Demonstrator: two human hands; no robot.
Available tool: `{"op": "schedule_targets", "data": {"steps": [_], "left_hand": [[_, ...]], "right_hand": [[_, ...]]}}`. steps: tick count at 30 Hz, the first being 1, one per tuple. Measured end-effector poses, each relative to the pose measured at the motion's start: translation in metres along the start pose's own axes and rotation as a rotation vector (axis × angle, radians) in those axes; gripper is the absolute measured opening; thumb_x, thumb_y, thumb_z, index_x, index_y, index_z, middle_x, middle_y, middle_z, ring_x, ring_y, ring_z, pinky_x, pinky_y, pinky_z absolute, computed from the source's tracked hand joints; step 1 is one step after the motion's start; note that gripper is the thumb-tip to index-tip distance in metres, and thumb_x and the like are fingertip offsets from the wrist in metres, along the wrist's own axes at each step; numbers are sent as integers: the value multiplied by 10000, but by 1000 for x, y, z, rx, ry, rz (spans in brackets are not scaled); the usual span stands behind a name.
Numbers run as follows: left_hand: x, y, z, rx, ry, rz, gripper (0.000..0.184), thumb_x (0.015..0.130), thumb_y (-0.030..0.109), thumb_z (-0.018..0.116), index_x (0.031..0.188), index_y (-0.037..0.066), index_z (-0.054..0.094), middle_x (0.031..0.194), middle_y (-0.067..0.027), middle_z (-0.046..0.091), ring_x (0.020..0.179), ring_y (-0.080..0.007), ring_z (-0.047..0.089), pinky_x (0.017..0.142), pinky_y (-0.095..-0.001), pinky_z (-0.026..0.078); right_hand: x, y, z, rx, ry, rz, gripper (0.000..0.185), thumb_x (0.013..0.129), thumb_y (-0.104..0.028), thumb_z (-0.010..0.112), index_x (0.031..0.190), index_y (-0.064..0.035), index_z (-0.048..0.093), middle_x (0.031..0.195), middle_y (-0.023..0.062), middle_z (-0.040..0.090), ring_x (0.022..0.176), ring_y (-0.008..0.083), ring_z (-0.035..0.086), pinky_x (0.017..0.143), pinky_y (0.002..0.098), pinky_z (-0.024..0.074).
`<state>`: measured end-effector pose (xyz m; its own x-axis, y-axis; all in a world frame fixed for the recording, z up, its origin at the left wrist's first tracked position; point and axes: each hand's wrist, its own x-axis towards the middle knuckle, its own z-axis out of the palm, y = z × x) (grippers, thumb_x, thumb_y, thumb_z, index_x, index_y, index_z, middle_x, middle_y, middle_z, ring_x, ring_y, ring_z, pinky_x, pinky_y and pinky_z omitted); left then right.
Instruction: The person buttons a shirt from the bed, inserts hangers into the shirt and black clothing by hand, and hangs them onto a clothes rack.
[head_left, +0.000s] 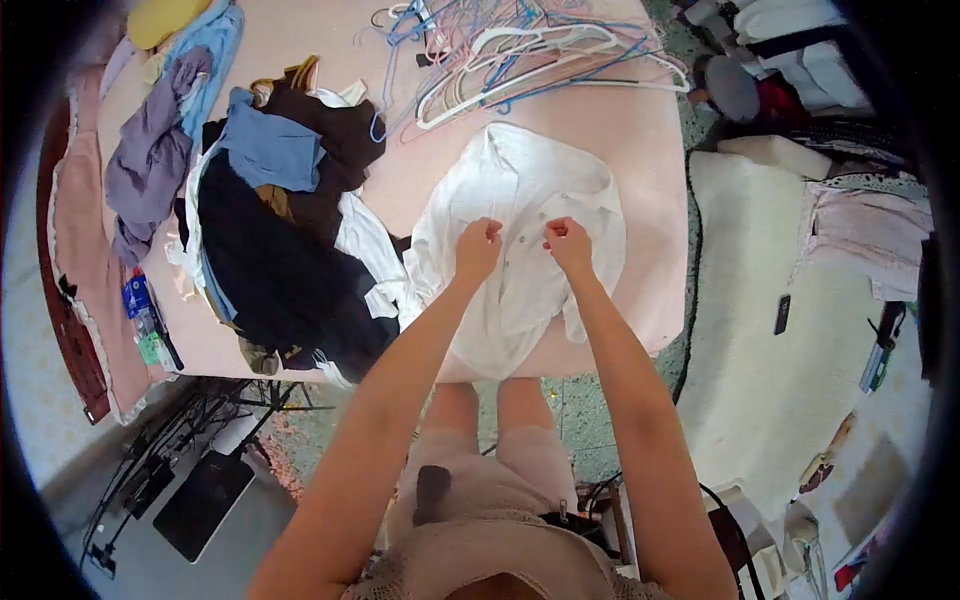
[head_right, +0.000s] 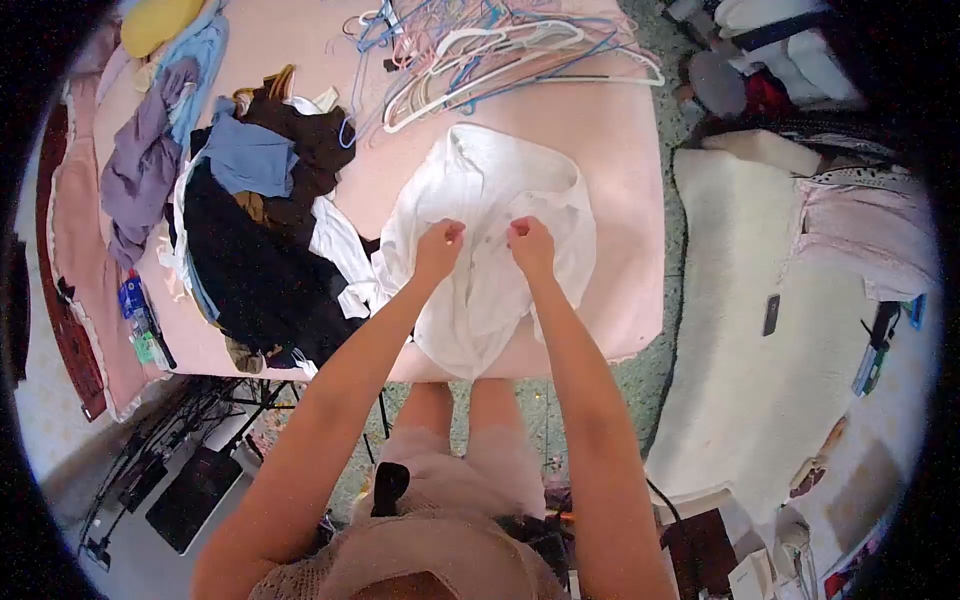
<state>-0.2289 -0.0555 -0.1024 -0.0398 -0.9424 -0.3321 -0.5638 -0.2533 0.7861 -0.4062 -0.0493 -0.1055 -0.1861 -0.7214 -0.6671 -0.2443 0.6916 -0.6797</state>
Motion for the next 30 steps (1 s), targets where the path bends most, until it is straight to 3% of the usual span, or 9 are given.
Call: {"op": "schedule_targets", "data": {"steps": [5, 11, 15, 19, 22, 26, 30], "left_hand": [[22, 6, 16, 99, 31, 14, 285, 708, 71, 622, 983, 40, 554, 874, -103, 543, 826, -253, 549, 718, -355, 445], [29, 7, 32, 142, 131, 9, 369, 657, 57, 671, 986, 52, 504, 952, -108, 502, 852, -283, 520, 753, -365, 430], [37, -4, 35, 187, 149, -1, 320, 663, 67, 677, 933, 35, 509, 901, -101, 518, 835, -275, 528, 745, -355, 425], [39, -9, 23, -35, 65, -79, 161, 731, 81, 640, 858, 6, 574, 795, -100, 573, 728, -253, 562, 671, -340, 440], [33, -3, 14, -69, 143, -122, 118, 770, 102, 620, 826, -2, 610, 763, -103, 609, 673, -221, 583, 630, -318, 452], [18, 17, 4, -167, 171, -192, 148, 779, 116, 617, 865, -4, 618, 762, -91, 624, 681, -192, 594, 632, -292, 460], [8, 27, 5, -255, 16, -276, 173, 789, 128, 611, 880, -19, 617, 768, -83, 640, 690, -148, 598, 641, -261, 465]], "right_hand": [[14, 1, 23, -113, 310, -95, 263, 715, -187, 631, 930, -48, 571, 759, 55, 614, 710, 197, 595, 641, 311, 457], [19, 9, 34, -179, 378, -178, 218, 701, -178, 657, 870, -69, 571, 760, 52, 572, 694, 221, 570, 639, 336, 447], [23, 10, 34, -259, 393, -199, 159, 710, -165, 651, 801, -59, 577, 754, 62, 582, 690, 218, 570, 631, 333, 446], [19, 5, 33, -87, 321, -118, 128, 721, -153, 640, 768, -47, 585, 737, 77, 611, 678, 212, 583, 641, 316, 455], [5, -5, 34, 17, 276, -95, 124, 728, -139, 636, 783, -36, 592, 733, 75, 627, 676, 195, 597, 646, 297, 461], [-11, -9, 43, 65, 212, -55, 124, 729, -111, 636, 790, -11, 595, 738, 68, 638, 671, 161, 606, 639, 279, 468], [-19, -15, 51, 126, 188, -51, 118, 736, -97, 632, 798, -1, 602, 714, 43, 632, 637, 105, 580, 627, 242, 468]]}}
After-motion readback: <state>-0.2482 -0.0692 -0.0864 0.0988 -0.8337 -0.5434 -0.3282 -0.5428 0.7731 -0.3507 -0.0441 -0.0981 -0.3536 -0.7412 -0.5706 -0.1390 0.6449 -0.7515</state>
